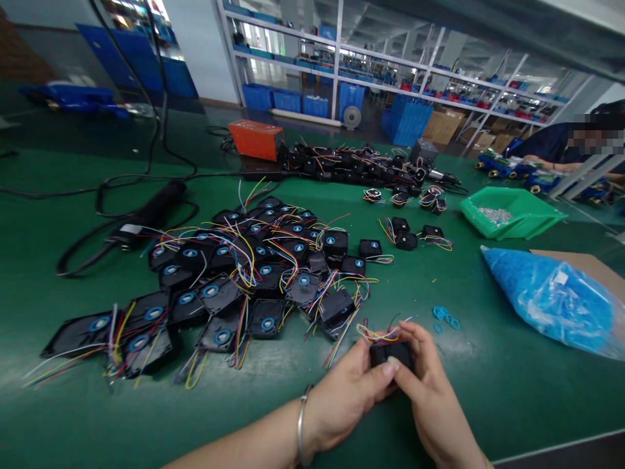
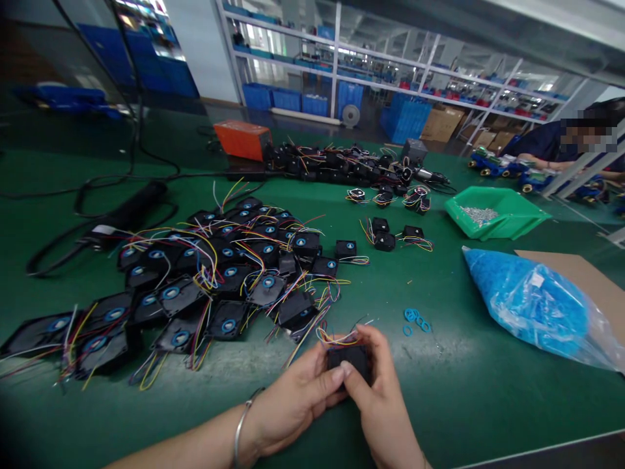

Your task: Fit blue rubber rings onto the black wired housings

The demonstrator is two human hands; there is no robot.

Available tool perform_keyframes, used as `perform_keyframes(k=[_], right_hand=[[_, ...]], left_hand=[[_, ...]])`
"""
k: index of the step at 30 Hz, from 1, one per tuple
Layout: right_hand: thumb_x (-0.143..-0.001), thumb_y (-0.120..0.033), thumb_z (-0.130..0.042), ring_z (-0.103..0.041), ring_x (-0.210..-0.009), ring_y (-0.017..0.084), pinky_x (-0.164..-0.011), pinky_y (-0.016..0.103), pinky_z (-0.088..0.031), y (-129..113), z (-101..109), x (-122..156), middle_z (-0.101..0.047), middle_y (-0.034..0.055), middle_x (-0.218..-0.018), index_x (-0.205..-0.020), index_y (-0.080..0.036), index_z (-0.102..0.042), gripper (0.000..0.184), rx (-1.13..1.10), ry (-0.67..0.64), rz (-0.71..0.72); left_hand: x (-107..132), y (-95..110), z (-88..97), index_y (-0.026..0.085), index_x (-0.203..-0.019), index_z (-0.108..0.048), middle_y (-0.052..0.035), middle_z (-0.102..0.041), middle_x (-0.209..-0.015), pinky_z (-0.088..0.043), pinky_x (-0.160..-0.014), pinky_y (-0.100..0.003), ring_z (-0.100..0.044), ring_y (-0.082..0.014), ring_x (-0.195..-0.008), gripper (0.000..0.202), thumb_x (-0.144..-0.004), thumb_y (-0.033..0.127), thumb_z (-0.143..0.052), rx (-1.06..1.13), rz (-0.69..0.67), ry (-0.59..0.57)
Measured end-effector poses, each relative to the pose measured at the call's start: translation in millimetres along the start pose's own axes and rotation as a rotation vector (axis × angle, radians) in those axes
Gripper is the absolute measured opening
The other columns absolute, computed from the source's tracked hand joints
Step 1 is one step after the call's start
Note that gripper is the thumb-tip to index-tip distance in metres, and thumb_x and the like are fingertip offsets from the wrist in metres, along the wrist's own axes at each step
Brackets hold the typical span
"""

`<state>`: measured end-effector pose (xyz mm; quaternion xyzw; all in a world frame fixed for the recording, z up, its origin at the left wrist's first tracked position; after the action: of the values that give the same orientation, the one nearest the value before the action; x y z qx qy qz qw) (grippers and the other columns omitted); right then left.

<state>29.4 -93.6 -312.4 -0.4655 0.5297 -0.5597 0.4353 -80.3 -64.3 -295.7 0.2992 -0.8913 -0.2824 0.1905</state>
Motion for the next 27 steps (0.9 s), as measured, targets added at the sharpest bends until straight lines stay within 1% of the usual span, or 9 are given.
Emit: perform_keyframes(k=[3, 6, 10, 13, 15, 18, 21, 23, 27], right_hand=[[-0.087, -0.035, -0.048, -0.038, -0.122, 0.022, -0.105, 0.043, -0.027, 4.5, -0.3, 2.9, -0.042, 0.0063, -0.129, -0.127, -0.028, -0.033, 0.044, -0.065, -0.013, -0.024], [-0.089, -0.036, -0.042, -0.039, -0.122, 0.021, -0.104, 0.041, -0.031, 10.4, 1.2, 7.5, -0.042, 0.0061, -0.130, -0.131, -0.029, -0.028, 0.045, 0.010, -0.037, 0.007], [-0.084, -0.037, -0.053, -0.042, -0.121, 0.024, -0.099, 0.039, -0.038, 7.1, 5.0, 9.3, -0.043, 0.0096, -0.132, -0.134, -0.024, -0.029, 0.057, 0.240, -0.027, 0.123], [-0.082, -0.036, -0.055, -0.044, -0.119, 0.023, -0.097, 0.037, -0.040, 2.8, 6.2, -2.4, -0.045, 0.0097, -0.130, -0.133, -0.024, -0.029, 0.059, 0.254, -0.091, 0.150], [-0.083, -0.035, -0.054, -0.044, -0.119, 0.022, -0.097, 0.036, -0.039, 1.2, 8.9, -17.8, -0.045, 0.0082, -0.130, -0.132, -0.025, -0.031, 0.056, 0.266, -0.101, 0.159], [-0.084, -0.034, -0.051, -0.045, -0.115, 0.023, -0.098, 0.041, -0.036, -2.1, 18.1, -46.1, -0.048, 0.0083, -0.125, -0.130, -0.024, -0.035, 0.051, 0.451, 0.035, 0.193], [-0.082, -0.036, -0.053, -0.045, -0.112, 0.028, -0.093, 0.050, -0.035, -11.0, 21.9, -74.9, -0.052, 0.0099, -0.119, -0.133, -0.024, -0.036, 0.054, 0.786, 0.038, 0.225], [-0.082, -0.038, -0.054, -0.044, -0.111, 0.029, -0.091, 0.050, -0.035, -23.8, 25.1, -97.0, -0.053, 0.0091, -0.119, -0.129, -0.025, -0.041, 0.051, 0.976, 0.022, 0.284], [-0.089, -0.027, -0.043, -0.044, -0.112, 0.023, -0.096, 0.038, -0.034, -54.5, 40.2, -155.8, -0.052, 0.0106, -0.121, -0.121, -0.015, -0.049, 0.034, 1.089, 0.153, 0.369]], left_hand=[[1.0, -0.7, 0.6, 0.022, -0.120, -0.044, -0.0089, -0.043, -0.130, -0.038, -0.097, -0.039, -0.039, -0.0245, -0.122, 0.039, -0.084, 0.022, -0.057, -0.024, -0.010, 0.031], [2.9, -2.1, 4.5, 0.023, -0.118, -0.043, -0.0083, -0.041, -0.131, -0.040, -0.094, -0.041, -0.039, -0.0264, -0.121, 0.036, -0.084, 0.026, -0.056, -0.036, 0.004, 0.108], [3.8, -0.3, 8.4, 0.022, -0.113, -0.045, -0.0084, -0.046, -0.126, -0.039, -0.095, -0.040, -0.042, -0.0267, -0.119, 0.031, -0.084, 0.025, -0.055, -0.078, -0.006, 0.197], [2.5, 2.4, 5.7, 0.022, -0.116, -0.042, -0.0094, -0.045, -0.128, -0.035, -0.099, -0.040, -0.040, -0.0259, -0.121, 0.035, -0.084, 0.027, -0.056, -0.025, -0.057, 0.157], [2.1, 3.4, 5.7, 0.025, -0.124, -0.032, -0.0105, -0.038, -0.134, -0.034, -0.100, -0.041, -0.040, -0.0263, -0.121, 0.051, -0.082, 0.031, -0.060, 0.043, -0.081, 0.146], [2.0, 1.9, 13.5, 0.027, -0.132, -0.015, -0.0140, -0.028, -0.140, -0.035, -0.099, -0.041, -0.047, -0.0268, -0.115, 0.075, -0.077, 0.039, -0.065, 0.084, -0.055, 0.222], [-1.0, -3.0, 22.1, 0.019, -0.126, -0.029, -0.0167, -0.047, -0.123, -0.044, -0.085, -0.038, -0.060, -0.0238, -0.094, 0.066, -0.076, 0.045, -0.063, -0.038, 0.036, 0.199], [-4.6, -6.4, 26.2, 0.017, -0.114, -0.041, -0.0111, -0.059, -0.100, -0.046, -0.070, -0.031, -0.063, -0.0189, -0.076, 0.053, -0.076, 0.047, -0.062, -0.128, 0.070, 0.138], [-11.0, -8.8, 31.6, 0.020, -0.101, -0.047, -0.0036, -0.061, -0.083, -0.041, -0.056, -0.023, -0.061, -0.0133, -0.062, 0.043, -0.074, 0.048, -0.065, -0.170, 0.084, 0.100]])
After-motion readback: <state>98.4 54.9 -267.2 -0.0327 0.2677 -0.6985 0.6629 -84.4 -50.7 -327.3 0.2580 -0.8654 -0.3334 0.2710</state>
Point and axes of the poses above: each hand's wrist, its own x-axis away from the middle knuckle, its own z-axis out of the back of the hand, y = z × x, the point moved 4 cm from there along -x, towards the middle knuckle
